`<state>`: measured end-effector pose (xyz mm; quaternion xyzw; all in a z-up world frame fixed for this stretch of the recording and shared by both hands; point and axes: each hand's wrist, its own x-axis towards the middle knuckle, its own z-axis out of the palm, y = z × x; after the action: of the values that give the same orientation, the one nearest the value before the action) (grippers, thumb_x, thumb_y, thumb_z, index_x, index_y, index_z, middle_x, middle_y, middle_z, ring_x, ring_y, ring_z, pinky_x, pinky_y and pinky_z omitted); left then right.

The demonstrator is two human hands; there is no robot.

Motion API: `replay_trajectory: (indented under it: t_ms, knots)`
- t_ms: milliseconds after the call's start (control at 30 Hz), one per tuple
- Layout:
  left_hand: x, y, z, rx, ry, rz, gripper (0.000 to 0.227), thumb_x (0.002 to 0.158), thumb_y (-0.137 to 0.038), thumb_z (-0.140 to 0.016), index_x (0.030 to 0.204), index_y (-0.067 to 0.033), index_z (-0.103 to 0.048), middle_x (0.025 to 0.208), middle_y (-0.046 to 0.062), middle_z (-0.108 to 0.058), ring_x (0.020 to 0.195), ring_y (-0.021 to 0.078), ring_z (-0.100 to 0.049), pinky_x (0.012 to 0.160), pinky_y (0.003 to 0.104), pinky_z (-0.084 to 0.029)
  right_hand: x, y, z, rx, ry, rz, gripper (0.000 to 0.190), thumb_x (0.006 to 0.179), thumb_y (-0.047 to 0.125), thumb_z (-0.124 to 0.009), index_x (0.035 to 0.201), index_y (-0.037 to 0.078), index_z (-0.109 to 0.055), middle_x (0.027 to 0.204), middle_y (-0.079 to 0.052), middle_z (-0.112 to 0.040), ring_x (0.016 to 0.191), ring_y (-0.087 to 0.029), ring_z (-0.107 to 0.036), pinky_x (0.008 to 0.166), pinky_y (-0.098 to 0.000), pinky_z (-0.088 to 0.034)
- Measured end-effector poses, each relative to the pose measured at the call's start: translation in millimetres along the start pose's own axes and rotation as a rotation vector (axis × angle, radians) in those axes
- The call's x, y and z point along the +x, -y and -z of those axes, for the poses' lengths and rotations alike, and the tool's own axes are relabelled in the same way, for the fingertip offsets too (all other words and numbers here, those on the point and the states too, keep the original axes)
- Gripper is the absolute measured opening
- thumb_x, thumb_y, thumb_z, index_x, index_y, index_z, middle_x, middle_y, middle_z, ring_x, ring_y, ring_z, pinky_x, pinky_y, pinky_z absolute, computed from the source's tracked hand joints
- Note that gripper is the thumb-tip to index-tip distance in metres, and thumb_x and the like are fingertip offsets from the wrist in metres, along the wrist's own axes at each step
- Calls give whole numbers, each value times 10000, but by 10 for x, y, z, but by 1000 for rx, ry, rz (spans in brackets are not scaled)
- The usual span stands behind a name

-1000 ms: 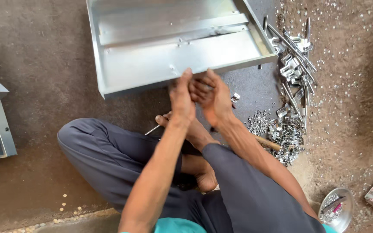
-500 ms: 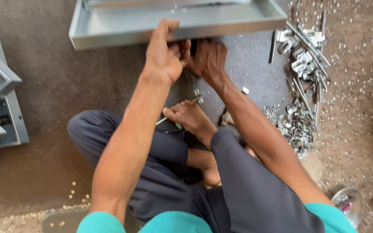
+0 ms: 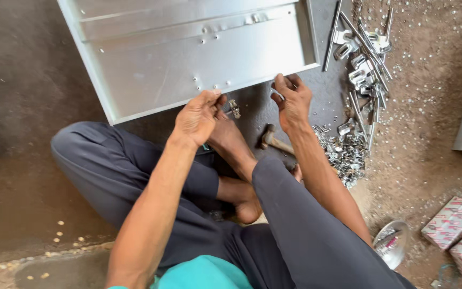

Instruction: The person sits on the floor and assembles metal boxes by attaching latches and hinges. They use a hammer and a punch to secure the hardware into pre-drilled holes on the metal panels. The person repeatedly positions the latch, aligns the punch, and strikes it with the hammer to fasten the components.

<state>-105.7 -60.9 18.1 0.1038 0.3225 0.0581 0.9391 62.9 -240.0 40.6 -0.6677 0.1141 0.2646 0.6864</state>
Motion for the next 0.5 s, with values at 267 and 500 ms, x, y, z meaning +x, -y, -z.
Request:
replay_trajectory:
  t_ms: [267,500]
  knots:
    - [106,30,82,28,83,23,148,854,-114,-835,923,-41,-727,885,72,-729,816,194,-617,771,361,-472,169,-35,72,40,11,42,320,837,142,-869,1064,54,-661,867,9,-699,784,-108,-658,643,-247,-536]
    - [51,-90,-84,82,-87,40,164,801,-76,-847,917,-51,-734,862,56,-722,840,170,-659,768,332,-498,214,-84,50,57,48,129,309,864,157,-877,1040,7,-672,836,-13,-687,707,-111,-623,604,-241,-499]
